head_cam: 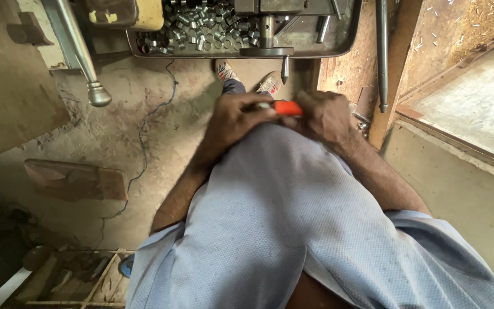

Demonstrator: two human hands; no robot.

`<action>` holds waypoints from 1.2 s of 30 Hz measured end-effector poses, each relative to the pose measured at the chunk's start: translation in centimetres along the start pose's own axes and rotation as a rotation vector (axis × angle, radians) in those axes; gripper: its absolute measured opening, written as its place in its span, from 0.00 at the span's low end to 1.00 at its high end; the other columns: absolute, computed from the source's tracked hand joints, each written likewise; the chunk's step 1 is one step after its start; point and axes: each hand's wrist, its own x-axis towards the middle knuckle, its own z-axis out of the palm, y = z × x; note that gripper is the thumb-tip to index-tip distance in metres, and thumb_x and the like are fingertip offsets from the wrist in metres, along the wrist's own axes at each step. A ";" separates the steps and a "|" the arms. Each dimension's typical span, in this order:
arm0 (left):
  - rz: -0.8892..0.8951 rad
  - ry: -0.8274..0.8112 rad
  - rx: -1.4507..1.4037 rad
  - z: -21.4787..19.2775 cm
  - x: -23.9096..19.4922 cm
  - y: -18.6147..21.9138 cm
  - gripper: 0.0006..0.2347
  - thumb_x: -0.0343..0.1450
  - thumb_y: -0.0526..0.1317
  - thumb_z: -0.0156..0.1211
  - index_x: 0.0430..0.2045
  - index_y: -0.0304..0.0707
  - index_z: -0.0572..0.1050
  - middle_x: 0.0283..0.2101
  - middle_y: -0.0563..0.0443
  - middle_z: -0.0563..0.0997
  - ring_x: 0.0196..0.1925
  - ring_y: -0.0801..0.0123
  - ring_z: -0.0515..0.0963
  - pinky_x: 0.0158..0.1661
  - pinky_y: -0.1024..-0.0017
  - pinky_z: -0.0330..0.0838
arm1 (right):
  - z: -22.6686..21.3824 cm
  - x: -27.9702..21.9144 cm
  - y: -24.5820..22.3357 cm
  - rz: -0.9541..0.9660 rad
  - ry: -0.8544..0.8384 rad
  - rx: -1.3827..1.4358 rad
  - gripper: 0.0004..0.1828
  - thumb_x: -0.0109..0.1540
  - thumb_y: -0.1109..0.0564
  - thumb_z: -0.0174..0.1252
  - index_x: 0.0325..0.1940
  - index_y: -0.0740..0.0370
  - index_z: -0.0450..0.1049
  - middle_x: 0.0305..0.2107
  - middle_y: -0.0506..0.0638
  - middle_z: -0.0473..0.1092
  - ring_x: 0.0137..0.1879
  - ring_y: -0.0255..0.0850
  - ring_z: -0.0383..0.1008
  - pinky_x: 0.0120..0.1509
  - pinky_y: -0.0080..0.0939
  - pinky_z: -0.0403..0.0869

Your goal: The person operates a metalworking machine by pulling a lever and turning a handwheel, then picks up a small metal component and inserts it into an orange tube. They place the assembly into the machine and operate the controls again to process the item.

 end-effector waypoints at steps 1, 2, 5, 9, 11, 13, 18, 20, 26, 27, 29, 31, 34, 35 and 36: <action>-0.029 0.035 0.036 -0.3 0.0 -0.4 0.13 0.70 0.43 0.68 0.42 0.34 0.83 0.39 0.43 0.87 0.38 0.69 0.87 0.39 0.76 0.82 | -0.2 -0.2 0.2 0.032 0.010 -0.012 0.32 0.69 0.26 0.52 0.40 0.57 0.73 0.23 0.46 0.70 0.22 0.34 0.64 0.23 0.38 0.66; -0.030 0.031 0.032 -1.7 0.0 -1.2 0.13 0.70 0.43 0.68 0.42 0.34 0.83 0.39 0.43 0.87 0.38 0.69 0.87 0.39 0.76 0.82 | -0.1 -0.4 1.4 0.036 0.006 -0.014 0.32 0.69 0.26 0.52 0.40 0.57 0.73 0.23 0.46 0.70 0.22 0.34 0.64 0.23 0.38 0.66; -0.284 0.278 -0.142 -5.3 -0.3 -5.8 0.14 0.68 0.40 0.68 0.45 0.35 0.82 0.43 0.47 0.86 0.37 0.68 0.86 0.39 0.75 0.83 | 2.3 -1.6 5.2 0.402 -0.180 -0.061 0.34 0.64 0.23 0.53 0.36 0.57 0.75 0.20 0.46 0.70 0.22 0.34 0.65 0.28 0.42 0.66; -0.282 0.540 -0.298 -7.7 -0.8 -18.6 0.17 0.69 0.36 0.69 0.50 0.30 0.78 0.46 0.44 0.84 0.41 0.68 0.85 0.43 0.76 0.81 | 11.4 -4.2 10.5 1.098 -0.030 0.724 0.31 0.69 0.32 0.55 0.46 0.65 0.75 0.22 0.49 0.69 0.24 0.35 0.67 0.29 0.39 0.66; -0.295 0.603 -0.368 -7.5 0.2 -23.7 0.17 0.67 0.33 0.70 0.50 0.28 0.77 0.46 0.44 0.82 0.42 0.68 0.85 0.42 0.75 0.81 | 14.9 -4.2 13.0 1.269 0.113 1.126 0.27 0.69 0.38 0.56 0.50 0.68 0.73 0.23 0.49 0.68 0.23 0.36 0.66 0.26 0.39 0.67; -0.461 0.654 -0.396 -6.7 1.5 -27.5 0.19 0.65 0.31 0.70 0.51 0.24 0.77 0.43 0.41 0.83 0.39 0.65 0.84 0.40 0.73 0.81 | 17.3 -3.4 15.1 1.291 0.007 1.101 0.21 0.62 0.55 0.60 0.56 0.65 0.66 0.30 0.50 0.73 0.28 0.35 0.74 0.29 0.37 0.78; -0.542 0.606 -0.527 -4.9 8.7 -27.9 0.25 0.65 0.33 0.71 0.57 0.26 0.71 0.48 0.34 0.80 0.41 0.60 0.83 0.38 0.70 0.81 | 18.7 1.1 18.6 1.169 0.100 1.195 0.23 0.63 0.59 0.59 0.61 0.71 0.66 0.33 0.54 0.72 0.32 0.40 0.74 0.33 0.41 0.75; -0.551 0.643 -0.481 -4.6 10.5 -26.3 0.28 0.64 0.36 0.72 0.59 0.28 0.69 0.52 0.32 0.78 0.43 0.58 0.83 0.39 0.69 0.82 | 18.4 2.0 19.2 1.090 0.191 1.243 0.27 0.62 0.60 0.60 0.64 0.70 0.65 0.34 0.54 0.73 0.35 0.41 0.74 0.36 0.42 0.75; -0.365 0.653 -0.361 -5.3 8.8 -22.5 0.41 0.72 0.48 0.73 0.72 0.34 0.48 0.73 0.28 0.55 0.68 0.50 0.68 0.61 0.58 0.72 | 14.5 2.2 14.8 0.716 0.485 0.653 0.27 0.67 0.56 0.70 0.64 0.71 0.68 0.46 0.53 0.74 0.53 0.42 0.75 0.54 0.40 0.74; -0.372 0.670 -0.403 -5.5 7.1 -20.4 0.36 0.70 0.47 0.70 0.69 0.36 0.54 0.72 0.33 0.58 0.64 0.50 0.72 0.57 0.59 0.75 | 13.5 2.4 13.2 0.749 0.483 0.648 0.23 0.67 0.56 0.67 0.62 0.70 0.71 0.46 0.51 0.74 0.51 0.40 0.76 0.54 0.38 0.76; -0.368 0.687 -0.448 -6.1 3.7 -18.3 0.32 0.69 0.46 0.67 0.67 0.37 0.61 0.70 0.38 0.61 0.61 0.51 0.76 0.54 0.60 0.78 | 10.4 3.9 10.3 0.773 0.487 0.640 0.20 0.66 0.56 0.65 0.60 0.68 0.74 0.46 0.50 0.75 0.50 0.38 0.78 0.54 0.36 0.78; -0.149 0.788 -0.054 -6.8 -0.2 -18.5 0.12 0.75 0.37 0.62 0.48 0.32 0.68 0.45 0.41 0.71 0.44 0.59 0.74 0.44 0.65 0.71 | 6.5 6.0 7.7 0.597 0.541 0.692 0.21 0.67 0.59 0.64 0.63 0.67 0.72 0.43 0.55 0.74 0.49 0.41 0.76 0.53 0.38 0.78; -0.102 1.099 -0.955 -9.8 -1.8 -13.3 0.14 0.73 0.38 0.61 0.51 0.32 0.70 0.46 0.48 0.74 0.39 0.66 0.76 0.39 0.72 0.77 | 3.1 11.0 8.8 0.410 0.498 0.454 0.28 0.66 0.60 0.68 0.69 0.62 0.68 0.51 0.58 0.73 0.52 0.44 0.78 0.50 0.40 0.80; -0.091 1.101 -0.960 -10.7 -2.4 -10.3 0.14 0.73 0.38 0.61 0.51 0.32 0.70 0.46 0.48 0.74 0.39 0.66 0.76 0.39 0.72 0.77 | 2.0 12.8 9.9 0.401 0.502 0.450 0.28 0.66 0.60 0.68 0.69 0.62 0.68 0.51 0.58 0.73 0.52 0.44 0.78 0.50 0.40 0.80; -0.120 1.142 -0.634 -11.6 -3.1 -7.3 0.16 0.75 0.43 0.57 0.53 0.33 0.69 0.49 0.45 0.76 0.42 0.65 0.79 0.38 0.71 0.78 | 1.0 14.6 10.9 0.272 0.504 0.360 0.35 0.64 0.61 0.71 0.72 0.64 0.63 0.54 0.60 0.71 0.54 0.47 0.78 0.51 0.42 0.82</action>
